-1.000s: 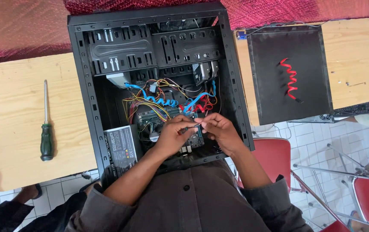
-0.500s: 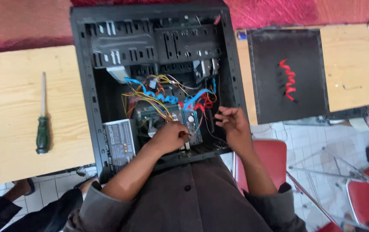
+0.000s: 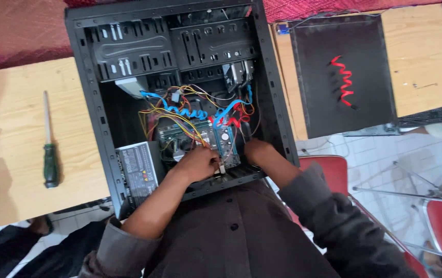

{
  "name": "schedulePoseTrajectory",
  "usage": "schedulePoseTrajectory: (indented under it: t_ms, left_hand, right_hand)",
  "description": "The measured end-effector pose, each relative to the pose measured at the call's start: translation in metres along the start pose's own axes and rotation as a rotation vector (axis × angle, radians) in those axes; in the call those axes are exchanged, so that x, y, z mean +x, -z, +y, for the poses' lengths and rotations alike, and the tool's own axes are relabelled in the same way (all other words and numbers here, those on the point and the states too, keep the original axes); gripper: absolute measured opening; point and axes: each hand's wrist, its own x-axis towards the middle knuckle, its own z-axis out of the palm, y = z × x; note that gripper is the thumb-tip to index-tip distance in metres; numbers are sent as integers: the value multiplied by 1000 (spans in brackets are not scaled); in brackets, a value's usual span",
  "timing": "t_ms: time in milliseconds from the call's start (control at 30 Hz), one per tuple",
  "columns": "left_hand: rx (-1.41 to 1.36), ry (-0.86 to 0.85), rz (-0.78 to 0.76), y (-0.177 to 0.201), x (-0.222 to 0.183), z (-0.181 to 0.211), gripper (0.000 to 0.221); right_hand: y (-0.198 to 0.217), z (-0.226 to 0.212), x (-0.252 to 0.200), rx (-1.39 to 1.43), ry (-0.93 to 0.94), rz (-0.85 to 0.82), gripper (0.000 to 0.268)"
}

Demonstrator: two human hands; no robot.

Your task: Installing and connecting an additional hard drive and managing internal cables inside a computer case.

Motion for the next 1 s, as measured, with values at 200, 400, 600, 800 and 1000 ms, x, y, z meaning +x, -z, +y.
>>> schedulePoseTrajectory:
  t_ms: [200,400,600,800,1000]
  left_hand:
    - [-107,4,-43,2,-5,5,29]
    - [-96,51,-77,4,-2,6,27]
    - [59,71,-126,-12,19,-8,28]
    - [314,-112,-136,-78,124,11,25]
    - [468,-673,333,-152,137,0,20]
  right_hand:
    - [-17,33,45,34,-1,61,22]
    - [-44,47,80,1,9,94,30]
    - [28,21,-13,389,-23,180,41]
    - [91,-16,-114,1378,-14,475,18]
    - [86,-13,-130,1190,-9,625,18]
